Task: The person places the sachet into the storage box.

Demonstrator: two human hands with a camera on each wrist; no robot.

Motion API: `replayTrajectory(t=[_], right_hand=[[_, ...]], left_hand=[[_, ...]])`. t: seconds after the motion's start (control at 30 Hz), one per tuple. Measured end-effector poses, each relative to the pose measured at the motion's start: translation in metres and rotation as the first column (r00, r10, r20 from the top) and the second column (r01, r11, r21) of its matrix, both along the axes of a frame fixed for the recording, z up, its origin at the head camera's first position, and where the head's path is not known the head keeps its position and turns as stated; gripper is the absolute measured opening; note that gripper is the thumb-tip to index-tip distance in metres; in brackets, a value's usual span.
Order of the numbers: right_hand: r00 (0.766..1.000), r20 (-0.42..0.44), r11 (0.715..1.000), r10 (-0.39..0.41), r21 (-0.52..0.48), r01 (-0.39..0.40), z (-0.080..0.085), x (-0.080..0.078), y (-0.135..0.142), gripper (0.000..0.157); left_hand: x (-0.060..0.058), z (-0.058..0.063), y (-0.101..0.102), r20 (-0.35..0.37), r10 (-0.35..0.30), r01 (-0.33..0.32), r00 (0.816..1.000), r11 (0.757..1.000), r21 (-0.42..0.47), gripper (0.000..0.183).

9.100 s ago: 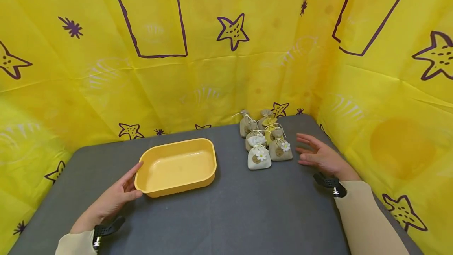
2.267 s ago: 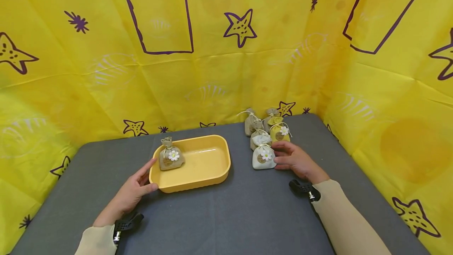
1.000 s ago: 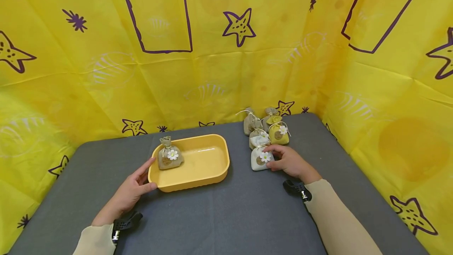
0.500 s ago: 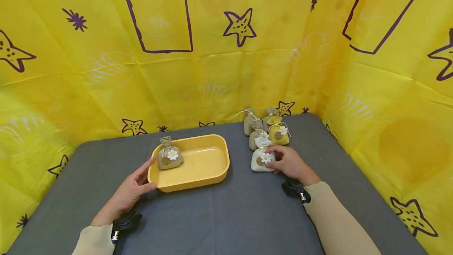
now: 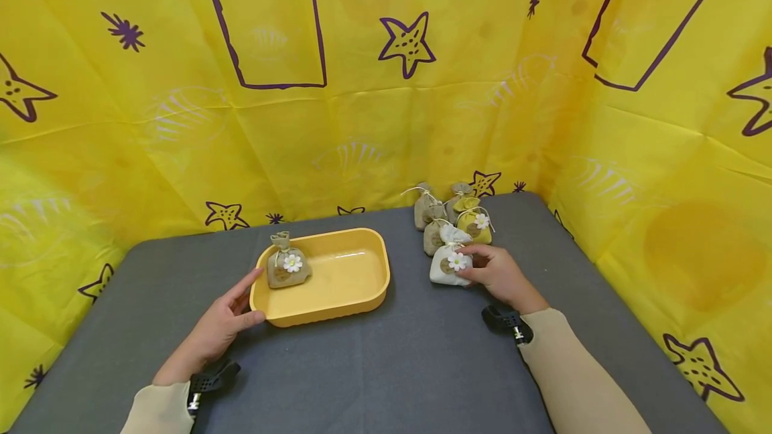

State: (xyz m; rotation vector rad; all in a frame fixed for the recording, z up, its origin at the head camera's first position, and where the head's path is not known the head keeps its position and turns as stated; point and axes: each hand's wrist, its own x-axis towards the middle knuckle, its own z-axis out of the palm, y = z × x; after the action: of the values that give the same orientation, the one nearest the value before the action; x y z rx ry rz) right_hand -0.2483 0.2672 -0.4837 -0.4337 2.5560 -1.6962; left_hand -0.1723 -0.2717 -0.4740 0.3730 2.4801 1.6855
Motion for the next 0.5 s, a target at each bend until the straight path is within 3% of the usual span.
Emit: replayTrajectory(t=[0.1,0.5], right_hand=[[0.999,-0.045,1.0,-0.02,0.005,0.02,0.002,-0.001,0.004,0.038],[0.998,-0.031,0.976,0.046,-0.212,-0.052,0.019,0.004,0.011,0.036]], left_hand=[[0.0,0.0,0.0,0.004,0.001,-0.001,1.0,1.0,-0.001,0.082],[0.0,0.002,0.001,0.011,-0.002,0.002,1.0,1.0,-0.008,0.082]])
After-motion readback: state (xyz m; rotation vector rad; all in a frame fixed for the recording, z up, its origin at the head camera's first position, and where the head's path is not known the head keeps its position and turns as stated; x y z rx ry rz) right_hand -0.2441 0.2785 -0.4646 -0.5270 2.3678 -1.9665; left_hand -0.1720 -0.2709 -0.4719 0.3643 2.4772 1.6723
